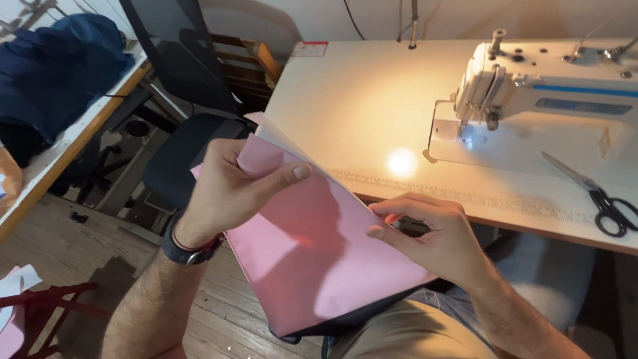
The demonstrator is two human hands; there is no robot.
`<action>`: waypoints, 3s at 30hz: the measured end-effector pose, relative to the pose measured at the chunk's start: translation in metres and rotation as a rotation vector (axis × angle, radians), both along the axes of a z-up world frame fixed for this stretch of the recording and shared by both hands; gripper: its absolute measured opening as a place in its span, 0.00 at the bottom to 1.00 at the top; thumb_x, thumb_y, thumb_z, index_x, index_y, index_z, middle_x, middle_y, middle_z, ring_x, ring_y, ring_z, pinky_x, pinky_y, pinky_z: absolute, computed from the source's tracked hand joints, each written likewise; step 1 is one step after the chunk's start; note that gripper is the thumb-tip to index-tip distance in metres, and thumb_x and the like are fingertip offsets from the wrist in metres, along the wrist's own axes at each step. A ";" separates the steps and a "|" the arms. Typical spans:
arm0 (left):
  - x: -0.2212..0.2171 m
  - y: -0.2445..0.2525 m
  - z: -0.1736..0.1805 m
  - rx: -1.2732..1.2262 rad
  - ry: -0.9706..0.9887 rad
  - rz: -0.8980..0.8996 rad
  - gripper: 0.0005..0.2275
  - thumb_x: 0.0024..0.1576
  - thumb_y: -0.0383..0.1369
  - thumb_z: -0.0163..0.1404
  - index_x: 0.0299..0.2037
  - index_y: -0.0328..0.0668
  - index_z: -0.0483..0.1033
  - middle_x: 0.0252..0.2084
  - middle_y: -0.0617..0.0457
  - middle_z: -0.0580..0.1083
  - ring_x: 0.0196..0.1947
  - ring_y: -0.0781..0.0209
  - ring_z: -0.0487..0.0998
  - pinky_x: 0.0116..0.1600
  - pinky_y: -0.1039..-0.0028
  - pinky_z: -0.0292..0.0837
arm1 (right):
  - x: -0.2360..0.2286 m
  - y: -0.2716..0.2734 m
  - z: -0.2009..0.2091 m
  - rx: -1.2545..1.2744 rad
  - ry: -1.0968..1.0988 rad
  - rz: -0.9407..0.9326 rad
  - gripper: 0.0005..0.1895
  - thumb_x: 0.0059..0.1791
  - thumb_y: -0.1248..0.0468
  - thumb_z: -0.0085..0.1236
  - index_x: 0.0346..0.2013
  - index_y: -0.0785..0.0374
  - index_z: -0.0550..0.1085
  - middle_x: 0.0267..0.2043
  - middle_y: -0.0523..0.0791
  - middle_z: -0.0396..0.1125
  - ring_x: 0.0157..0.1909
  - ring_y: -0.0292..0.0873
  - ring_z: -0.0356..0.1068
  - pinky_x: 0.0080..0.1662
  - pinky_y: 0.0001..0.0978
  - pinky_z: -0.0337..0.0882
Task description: Preparing and trimming fabric pieces for sewing.
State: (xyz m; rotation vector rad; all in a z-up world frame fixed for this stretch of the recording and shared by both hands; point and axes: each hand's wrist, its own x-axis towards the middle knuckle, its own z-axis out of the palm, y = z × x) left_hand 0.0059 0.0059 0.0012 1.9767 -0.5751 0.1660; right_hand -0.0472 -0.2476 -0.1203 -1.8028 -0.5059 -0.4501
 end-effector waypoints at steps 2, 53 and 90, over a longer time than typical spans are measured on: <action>0.000 -0.005 0.001 0.001 -0.090 0.061 0.11 0.47 0.31 0.70 0.22 0.42 0.78 0.15 0.58 0.71 0.20 0.75 0.66 0.25 0.84 0.57 | -0.002 0.005 0.000 -0.047 -0.057 -0.088 0.07 0.44 0.67 0.70 0.37 0.58 0.83 0.30 0.44 0.78 0.31 0.40 0.79 0.39 0.29 0.76; 0.271 -0.183 -0.270 0.540 -0.262 -0.128 0.05 0.61 0.38 0.54 0.45 0.63 0.82 0.42 0.64 0.81 0.49 0.55 0.77 0.66 0.48 0.49 | -0.027 -0.007 -0.197 0.647 0.862 -0.336 0.09 0.52 0.66 0.60 0.36 0.71 0.83 0.22 0.46 0.74 0.23 0.34 0.66 0.29 0.22 0.70; 0.174 -0.166 -0.276 0.828 -0.445 -0.258 0.27 0.65 0.42 0.35 0.76 0.57 0.53 0.77 0.60 0.57 0.77 0.53 0.53 0.73 0.53 0.47 | 0.003 -0.027 -0.202 0.580 0.866 -0.261 0.11 0.51 0.61 0.63 0.41 0.67 0.80 0.30 0.42 0.76 0.31 0.31 0.72 0.35 0.28 0.79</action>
